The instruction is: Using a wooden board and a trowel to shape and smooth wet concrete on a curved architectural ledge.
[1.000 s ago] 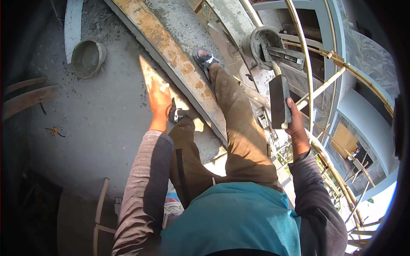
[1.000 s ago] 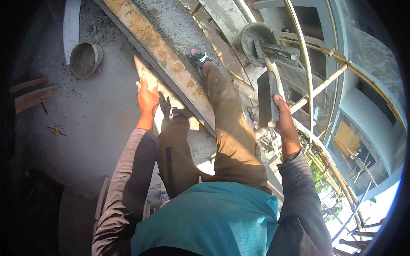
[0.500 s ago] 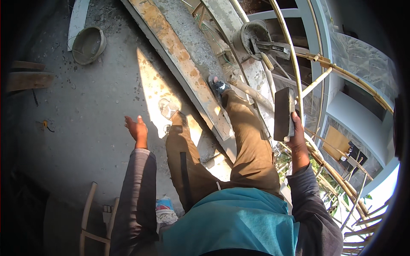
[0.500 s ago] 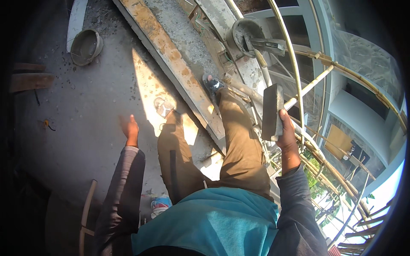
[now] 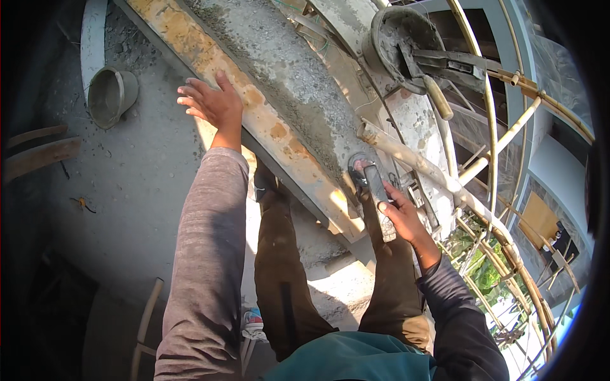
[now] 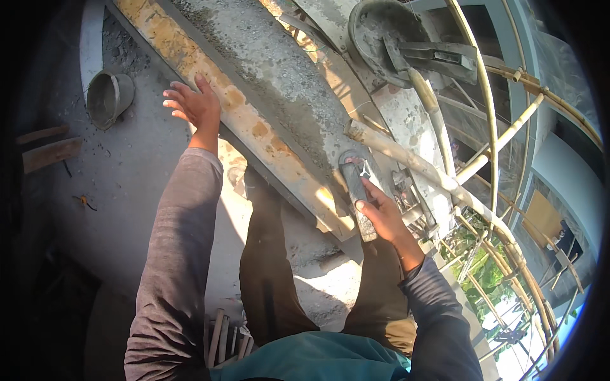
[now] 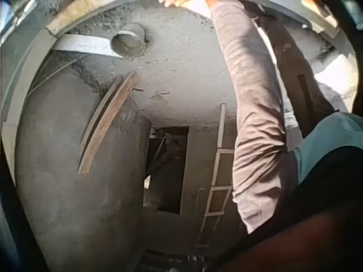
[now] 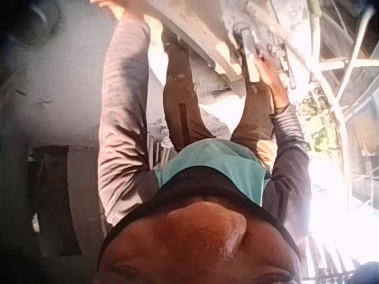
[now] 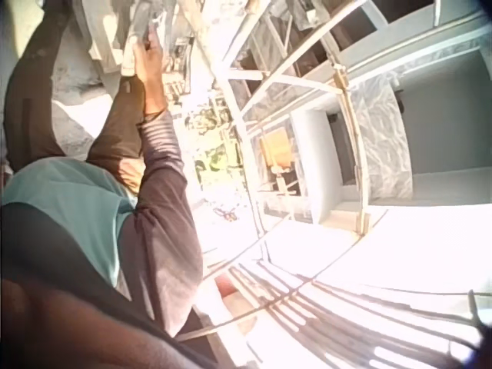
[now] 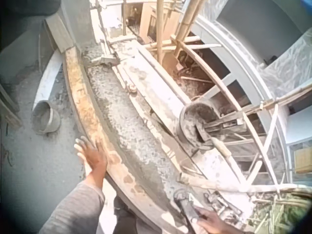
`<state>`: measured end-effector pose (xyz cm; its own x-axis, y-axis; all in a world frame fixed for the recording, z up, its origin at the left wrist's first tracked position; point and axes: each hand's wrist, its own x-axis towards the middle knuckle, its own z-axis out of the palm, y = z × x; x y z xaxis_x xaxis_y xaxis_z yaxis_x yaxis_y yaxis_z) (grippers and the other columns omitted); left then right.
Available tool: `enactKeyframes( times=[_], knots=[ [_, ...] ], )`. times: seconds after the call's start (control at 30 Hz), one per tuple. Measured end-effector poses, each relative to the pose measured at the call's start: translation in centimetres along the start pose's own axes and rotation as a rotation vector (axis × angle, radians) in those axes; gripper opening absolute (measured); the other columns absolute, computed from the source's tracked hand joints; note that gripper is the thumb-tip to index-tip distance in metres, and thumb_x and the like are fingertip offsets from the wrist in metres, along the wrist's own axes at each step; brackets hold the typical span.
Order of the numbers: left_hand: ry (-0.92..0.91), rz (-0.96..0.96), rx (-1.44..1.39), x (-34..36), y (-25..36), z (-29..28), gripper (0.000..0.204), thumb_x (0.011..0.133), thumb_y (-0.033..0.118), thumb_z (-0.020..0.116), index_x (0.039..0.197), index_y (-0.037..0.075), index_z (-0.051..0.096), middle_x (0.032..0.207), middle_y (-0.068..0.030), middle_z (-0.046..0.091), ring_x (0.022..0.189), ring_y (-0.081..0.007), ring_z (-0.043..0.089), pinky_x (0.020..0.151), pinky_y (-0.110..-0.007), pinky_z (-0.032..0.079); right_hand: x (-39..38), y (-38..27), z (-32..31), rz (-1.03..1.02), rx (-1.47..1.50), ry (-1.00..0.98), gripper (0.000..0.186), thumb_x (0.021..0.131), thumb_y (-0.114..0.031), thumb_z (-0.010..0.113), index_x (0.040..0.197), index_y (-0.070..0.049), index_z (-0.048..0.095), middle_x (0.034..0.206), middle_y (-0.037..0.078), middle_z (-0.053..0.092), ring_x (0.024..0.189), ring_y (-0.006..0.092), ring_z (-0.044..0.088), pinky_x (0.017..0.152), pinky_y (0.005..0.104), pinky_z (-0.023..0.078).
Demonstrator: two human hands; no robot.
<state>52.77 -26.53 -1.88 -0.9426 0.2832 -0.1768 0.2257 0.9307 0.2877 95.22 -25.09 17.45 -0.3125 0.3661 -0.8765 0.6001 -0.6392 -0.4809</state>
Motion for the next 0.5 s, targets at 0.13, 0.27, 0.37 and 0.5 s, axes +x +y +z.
enactKeyframes(
  times=[0.13,0.27,0.37,0.5],
  knots=[
    [0.095,0.128,0.030,1.4,0.9,4.5,0.078,0.100,0.058,0.026,0.150,-0.002,0.024,0.157,-0.0272,0.016,0.146,-0.0482,0.004,0.117,-0.059,0.009,10.0,4.5,-0.9,-0.211,-0.303,-0.076,0.066,0.087,-0.022,0.071,0.146,-0.010,0.043,0.140,0.021,0.047,0.136,0.0338,0.039,0.111,0.0388,0.031],
    [0.157,0.237,0.057,1.0,1.0,5.5,0.078,0.100,0.058,0.023,0.147,-0.003,0.031,0.155,-0.0287,0.021,0.145,-0.0479,0.008,0.117,-0.057,0.010,17.9,6.7,-0.1,-0.324,-0.332,-0.206,0.069,0.086,-0.030,0.070,0.147,-0.014,0.042,0.132,0.016,0.050,0.121,0.0298,0.050,0.102,0.0369,0.039],
    [0.142,0.204,0.046,0.9,1.5,5.3,0.079,0.100,0.058,0.018,0.146,-0.004,0.034,0.153,-0.0290,0.025,0.145,-0.0479,0.012,0.118,-0.056,0.011,22.7,6.3,3.1,-0.455,-0.284,-0.255,0.069,0.086,-0.039,0.069,0.146,-0.016,0.044,0.132,0.016,0.051,0.115,0.0300,0.053,0.095,0.0375,0.044],
    [0.138,0.193,0.046,1.4,1.8,5.4,0.077,0.101,0.054,0.013,0.146,-0.005,0.031,0.153,-0.0295,0.024,0.145,-0.0481,0.013,0.119,-0.052,0.011,28.3,1.5,8.3,-0.542,-0.138,-0.341,0.069,0.086,-0.044,0.067,0.146,-0.018,0.045,0.131,0.016,0.052,0.115,0.0314,0.054,0.096,0.0376,0.044]
  ],
)
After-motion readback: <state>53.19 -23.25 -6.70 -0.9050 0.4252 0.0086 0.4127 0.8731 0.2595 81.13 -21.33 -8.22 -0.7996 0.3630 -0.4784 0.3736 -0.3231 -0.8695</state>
